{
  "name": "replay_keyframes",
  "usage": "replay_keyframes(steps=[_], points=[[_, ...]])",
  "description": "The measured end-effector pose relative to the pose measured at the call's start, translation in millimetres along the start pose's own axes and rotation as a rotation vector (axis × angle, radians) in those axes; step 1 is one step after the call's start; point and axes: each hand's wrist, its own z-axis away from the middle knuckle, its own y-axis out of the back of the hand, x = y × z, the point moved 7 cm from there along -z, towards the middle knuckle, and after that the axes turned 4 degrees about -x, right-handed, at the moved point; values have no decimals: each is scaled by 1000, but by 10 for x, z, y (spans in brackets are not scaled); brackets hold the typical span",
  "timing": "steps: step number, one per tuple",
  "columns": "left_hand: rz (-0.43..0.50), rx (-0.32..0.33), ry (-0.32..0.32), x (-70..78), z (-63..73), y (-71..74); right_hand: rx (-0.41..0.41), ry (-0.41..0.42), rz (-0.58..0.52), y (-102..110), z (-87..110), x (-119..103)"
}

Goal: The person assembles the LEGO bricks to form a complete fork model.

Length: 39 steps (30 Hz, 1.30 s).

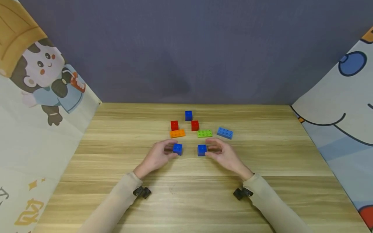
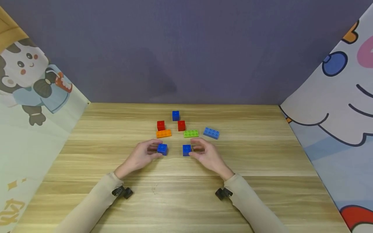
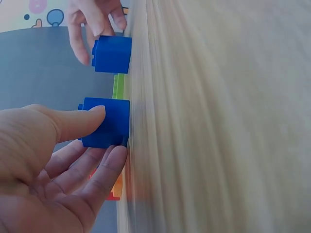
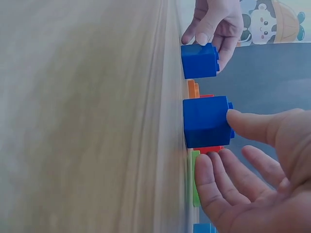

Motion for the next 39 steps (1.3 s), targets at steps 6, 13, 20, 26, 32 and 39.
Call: replay_keyframes(steps=[6,13,20,26,32,39], points=[[-9,20,-6,23,-17,-35,-20,-18,4,-45,-49,21],[-20,33,3,57,-23,-67,-19,-30,36,-61,-54,31],[-33,15,4,78,-37,-134,-12,-37,34,-56,-48,33],[-53,4,-16,125,-50,-186,-3,-48,48,-33,-32,16],[-40,-9,-7,155,-54,-231,9,-53,64,-17,-23,-6],[-33,-6,-2,179,-60,-260,23,-55,82,19,-14,-49]])
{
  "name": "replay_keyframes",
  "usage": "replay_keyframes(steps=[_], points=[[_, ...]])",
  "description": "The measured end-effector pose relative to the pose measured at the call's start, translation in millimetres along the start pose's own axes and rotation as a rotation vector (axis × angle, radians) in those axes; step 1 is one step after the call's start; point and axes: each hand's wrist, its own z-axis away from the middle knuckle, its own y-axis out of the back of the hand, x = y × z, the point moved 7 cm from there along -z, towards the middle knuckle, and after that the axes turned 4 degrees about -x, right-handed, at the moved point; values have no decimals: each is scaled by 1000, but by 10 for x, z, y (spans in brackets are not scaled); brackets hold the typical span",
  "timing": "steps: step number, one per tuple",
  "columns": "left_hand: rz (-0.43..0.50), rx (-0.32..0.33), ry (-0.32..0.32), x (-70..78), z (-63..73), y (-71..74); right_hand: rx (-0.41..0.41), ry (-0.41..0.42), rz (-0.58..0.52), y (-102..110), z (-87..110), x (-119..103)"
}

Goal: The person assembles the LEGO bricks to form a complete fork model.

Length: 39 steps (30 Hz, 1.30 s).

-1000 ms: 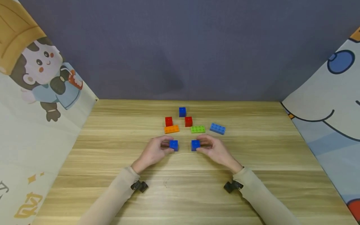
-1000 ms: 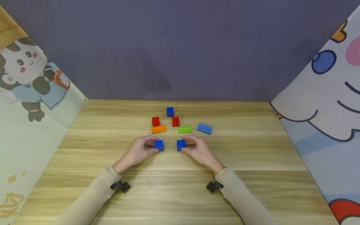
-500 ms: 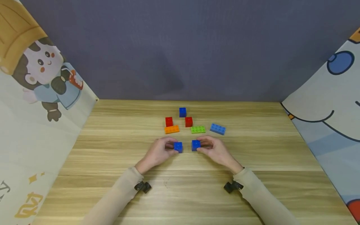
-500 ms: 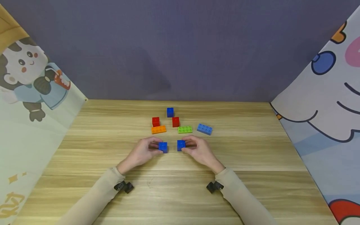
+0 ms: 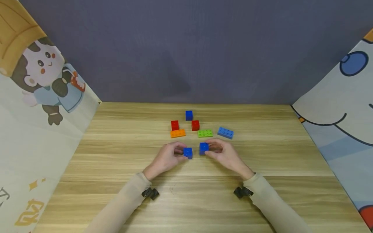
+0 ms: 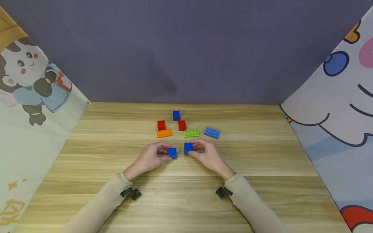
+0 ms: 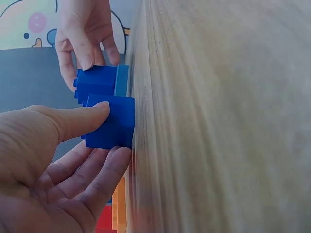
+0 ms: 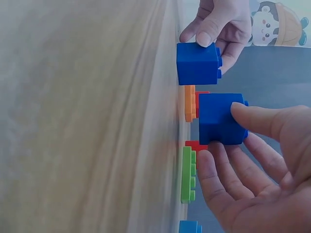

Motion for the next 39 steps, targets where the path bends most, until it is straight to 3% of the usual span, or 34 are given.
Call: replay_keyframes(steps=[8,28,39], points=[[-1,-2,-2,5,-13,-14,3,58,-37,47,-1,-71],[-2,-7,31,-8,-27,-36,-3,58,-35,40,-4,-218],[-5,-13,16,-11,-26,-36,-21,87,-43,-20,-28,-300]])
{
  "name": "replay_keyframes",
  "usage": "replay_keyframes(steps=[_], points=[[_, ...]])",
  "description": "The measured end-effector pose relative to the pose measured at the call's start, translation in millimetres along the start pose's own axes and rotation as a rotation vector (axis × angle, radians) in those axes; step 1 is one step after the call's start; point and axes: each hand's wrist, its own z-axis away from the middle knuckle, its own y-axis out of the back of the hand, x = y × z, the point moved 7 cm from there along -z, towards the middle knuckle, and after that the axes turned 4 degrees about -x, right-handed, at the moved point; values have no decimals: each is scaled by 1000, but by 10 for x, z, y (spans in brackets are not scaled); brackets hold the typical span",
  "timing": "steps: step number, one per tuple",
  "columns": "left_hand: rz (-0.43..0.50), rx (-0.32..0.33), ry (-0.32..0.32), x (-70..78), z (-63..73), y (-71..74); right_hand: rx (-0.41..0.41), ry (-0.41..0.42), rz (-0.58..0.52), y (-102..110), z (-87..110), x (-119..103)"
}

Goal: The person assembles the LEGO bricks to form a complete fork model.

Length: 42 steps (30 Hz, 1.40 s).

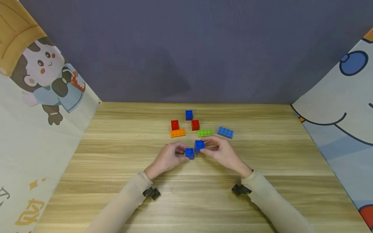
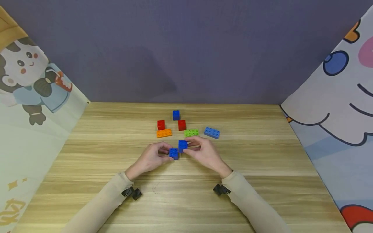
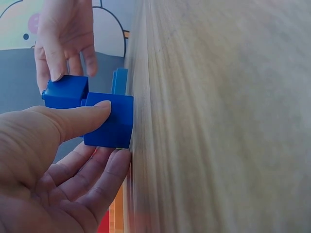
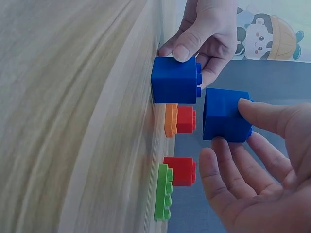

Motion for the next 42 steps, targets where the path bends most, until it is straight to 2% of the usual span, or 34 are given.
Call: replay_keyframes(steps=[6,17,23,32,42], points=[[3,-1,2,-2,-5,-2,-11,1,-5,-57,-25,-29],[13,-8,-12,5,-9,-4,-25,55,-33,-170,-51,-101],[5,-4,-26,8,-7,-6,-31,40,-26,-226,-77,-90],[13,-3,-3,0,-7,-2,-43,48,-51,-262,-79,-109],[16,-5,-26,12,-13,-2,-41,55,-19,-287,-79,-122]])
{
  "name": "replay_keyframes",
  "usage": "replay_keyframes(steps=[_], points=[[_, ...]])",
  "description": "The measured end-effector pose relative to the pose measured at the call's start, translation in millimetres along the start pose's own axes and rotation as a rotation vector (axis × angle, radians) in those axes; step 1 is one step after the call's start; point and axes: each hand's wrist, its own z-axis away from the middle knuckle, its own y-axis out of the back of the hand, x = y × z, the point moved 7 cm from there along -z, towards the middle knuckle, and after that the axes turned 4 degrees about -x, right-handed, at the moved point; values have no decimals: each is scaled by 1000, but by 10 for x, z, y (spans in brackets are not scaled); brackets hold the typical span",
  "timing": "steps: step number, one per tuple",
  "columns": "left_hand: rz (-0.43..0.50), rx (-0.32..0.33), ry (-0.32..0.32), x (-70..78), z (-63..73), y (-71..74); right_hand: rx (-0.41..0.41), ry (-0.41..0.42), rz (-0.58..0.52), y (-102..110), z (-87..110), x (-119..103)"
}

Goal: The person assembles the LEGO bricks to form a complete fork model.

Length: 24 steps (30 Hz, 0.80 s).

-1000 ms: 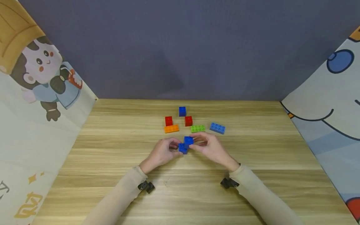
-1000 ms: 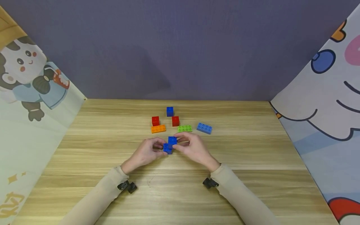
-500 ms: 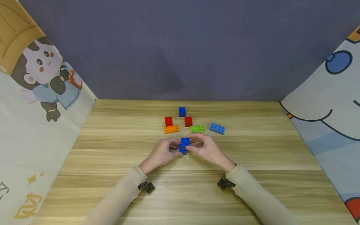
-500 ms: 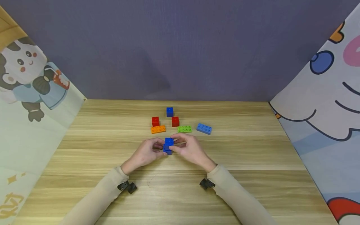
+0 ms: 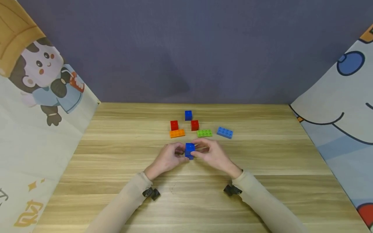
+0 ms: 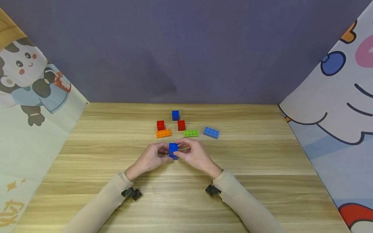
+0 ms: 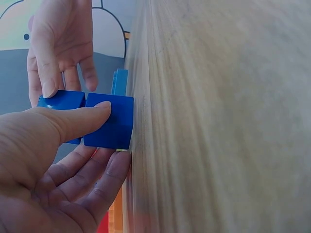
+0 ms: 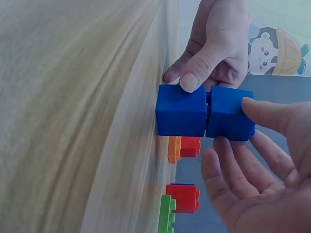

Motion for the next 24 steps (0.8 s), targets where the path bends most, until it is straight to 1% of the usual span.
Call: replay_keyframes(steps=[4,9,17,24], points=[[-10,2,-1,11,1,1,-3,15,17,-9,4,-24],[-20,5,-2,27,5,9,-1,52,62,-17,8,-67],[-37,7,-12,42,14,19,-2,40,113,-9,15,-97],[-52,4,-1,39,17,18,-6,64,146,6,-7,-120]])
